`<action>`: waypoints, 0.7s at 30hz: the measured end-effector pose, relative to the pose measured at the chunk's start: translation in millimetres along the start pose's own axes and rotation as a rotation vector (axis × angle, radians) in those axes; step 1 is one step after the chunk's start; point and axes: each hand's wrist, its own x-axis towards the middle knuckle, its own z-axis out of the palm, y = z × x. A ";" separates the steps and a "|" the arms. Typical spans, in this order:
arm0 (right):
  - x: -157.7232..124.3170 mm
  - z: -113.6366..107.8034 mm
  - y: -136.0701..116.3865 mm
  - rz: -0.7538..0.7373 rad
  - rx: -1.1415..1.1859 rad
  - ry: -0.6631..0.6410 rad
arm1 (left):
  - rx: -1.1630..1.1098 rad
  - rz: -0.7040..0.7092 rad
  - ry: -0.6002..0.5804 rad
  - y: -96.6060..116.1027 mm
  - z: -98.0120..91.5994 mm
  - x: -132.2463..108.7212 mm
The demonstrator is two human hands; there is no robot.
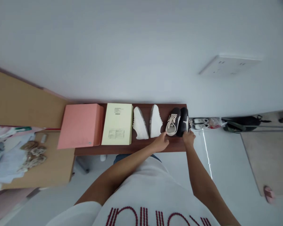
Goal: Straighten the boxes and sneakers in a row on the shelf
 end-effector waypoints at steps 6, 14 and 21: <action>-96.1 13.9 -65.6 -0.472 -0.026 0.012 | 0.169 0.041 0.658 -40.5 -148.9 -130.3; -269.2 108.8 -210.4 -1.011 -0.342 -0.630 | 0.486 -0.718 1.231 -136.7 -369.0 -244.5; -280.9 139.9 -201.1 -0.905 -0.515 -0.600 | 0.375 -0.415 0.953 -166.2 -422.5 -249.6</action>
